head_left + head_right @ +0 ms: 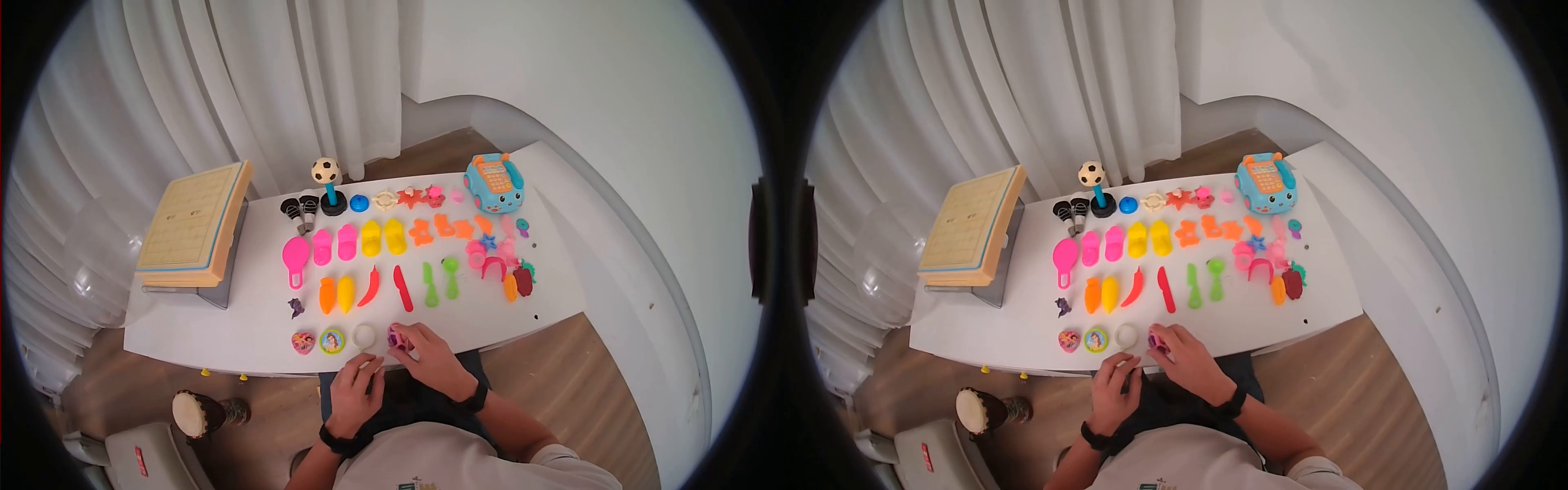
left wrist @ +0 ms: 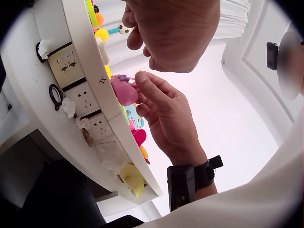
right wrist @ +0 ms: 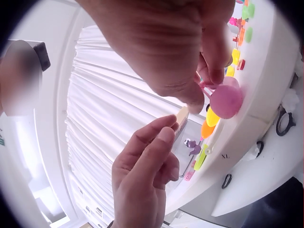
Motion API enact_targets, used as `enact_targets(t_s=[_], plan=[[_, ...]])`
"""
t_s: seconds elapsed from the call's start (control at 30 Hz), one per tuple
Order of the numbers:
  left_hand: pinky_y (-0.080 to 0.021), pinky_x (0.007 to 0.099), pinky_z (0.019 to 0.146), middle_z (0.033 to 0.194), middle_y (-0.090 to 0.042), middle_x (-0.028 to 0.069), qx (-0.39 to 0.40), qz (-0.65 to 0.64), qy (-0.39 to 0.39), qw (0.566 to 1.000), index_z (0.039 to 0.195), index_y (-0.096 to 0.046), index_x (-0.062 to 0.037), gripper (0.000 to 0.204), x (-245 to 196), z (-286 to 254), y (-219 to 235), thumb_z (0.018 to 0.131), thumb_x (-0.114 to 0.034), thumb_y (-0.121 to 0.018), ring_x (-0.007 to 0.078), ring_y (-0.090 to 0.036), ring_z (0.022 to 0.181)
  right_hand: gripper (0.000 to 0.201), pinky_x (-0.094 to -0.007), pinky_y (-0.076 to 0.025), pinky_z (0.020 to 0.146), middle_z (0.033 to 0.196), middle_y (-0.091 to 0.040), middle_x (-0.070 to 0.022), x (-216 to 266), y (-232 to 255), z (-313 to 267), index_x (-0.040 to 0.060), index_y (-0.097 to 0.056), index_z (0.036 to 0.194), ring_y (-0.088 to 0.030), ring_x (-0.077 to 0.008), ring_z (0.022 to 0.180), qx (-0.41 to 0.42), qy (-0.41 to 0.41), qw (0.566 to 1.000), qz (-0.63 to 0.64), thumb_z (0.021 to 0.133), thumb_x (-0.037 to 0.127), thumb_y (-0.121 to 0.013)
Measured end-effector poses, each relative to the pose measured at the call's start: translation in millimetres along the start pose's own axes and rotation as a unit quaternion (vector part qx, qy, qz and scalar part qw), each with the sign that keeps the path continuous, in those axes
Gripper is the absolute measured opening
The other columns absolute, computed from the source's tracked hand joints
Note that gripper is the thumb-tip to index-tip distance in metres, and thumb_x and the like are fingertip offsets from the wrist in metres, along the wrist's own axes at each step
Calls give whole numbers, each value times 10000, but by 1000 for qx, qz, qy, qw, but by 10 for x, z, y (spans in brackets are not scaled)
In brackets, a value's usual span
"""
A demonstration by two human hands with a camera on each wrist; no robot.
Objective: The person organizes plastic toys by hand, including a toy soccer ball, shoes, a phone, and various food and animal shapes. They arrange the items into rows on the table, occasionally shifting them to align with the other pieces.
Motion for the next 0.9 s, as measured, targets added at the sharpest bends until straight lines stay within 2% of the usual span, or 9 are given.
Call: enact_targets(t_s=[0.17,0.23,0.3,0.4,0.57,0.63,0.7,0.83,0.9], plan=[[-541,319,611,1200,-690,101,7,-2,-9,1000,1178,-743,-74,294,-33,-1,32,899,4,-793,212,-658,721,309,-450,-574,927,1188,-686,-196,-126,628,34,34,-691,1223,-684,-405,1102,-119,24,990,-74,936,100,-783],[-600,386,769,1156,-707,100,-1,-14,12,1000,1155,-745,-74,281,8,-32,64,886,-13,-798,288,-723,916,324,-476,-565,939,1190,-681,-199,-512,1065,94,25,-682,1238,-661,-410,1123,-203,17,969,-143,920,37,-742],[-600,386,765,1157,-707,101,-5,-12,12,1000,1154,-746,-73,280,31,-54,80,886,-11,-798,288,-724,911,346,-475,-561,951,1199,-678,-189,-620,1466,189,13,-679,1245,-636,-398,1146,-247,26,922,-296,900,-7,-706],[-599,386,759,1157,-708,103,-9,-11,12,1000,1154,-747,-71,279,20,-50,100,886,-9,-797,290,-724,901,323,-479,-555,955,1194,-674,-176,-937,1703,304,4,-676,1225,-619,-387,1137,-244,-36,894,-375,902,-12,-689],[-596,383,750,1156,-708,109,-12,-10,18,1000,1155,-747,-70,279,9,-51,137,887,-8,-794,291,-724,887,268,-482,-551,962,1153,-686,-160,-1249,1734,367,2,-692,1187,-621,-379,1125,-205,-48,901,-380,921,-14,-667],[-573,312,618,1186,-701,122,-15,-5,1,1000,1152,-749,-58,238,-25,-48,166,925,5,-782,239,-709,817,256,-481,-553,951,1144,-691,-157,-1176,1693,369,4,-697,1180,-623,-378,1113,-198,-47,902,-380,927,-16,-660],[-574,311,615,1185,-703,119,-17,-1,2,1000,1154,-751,-59,238,-24,-51,185,926,4,-781,235,-709,812,251,-470,-555,915,1112,-697,-156,-905,1746,237,15,-711,1166,-641,-378,1080,-256,5,901,-349,921,-21,-671],[-578,305,620,1186,-703,114,-14,0,-4,1000,1163,-758,-62,248,-30,-29,184,925,3,-782,226,-710,807,218,-460,-551,871,1095,-713,-148,-345,1645,62,33,-727,1103,-657,-367,1039,-266,27,925,-270,896,-26,-692],[-581,305,627,1187,-703,113,-7,-9,-3,1000,1167,-759,-61,254,-17,-28,137,923,5,-784,222,-711,807,241,-449,-551,874,1112,-746,-102,-242,1352,28,55,-750,1064,-666,-326,1018,-154,91,962,-207,849,-43,-705]])
Point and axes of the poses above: each hand's wrist, its own z-axis towards the middle knuckle, its own y-axis out of the back of the hand, x = y × z, the point moved 9 cm from there along z, towards the middle knuckle
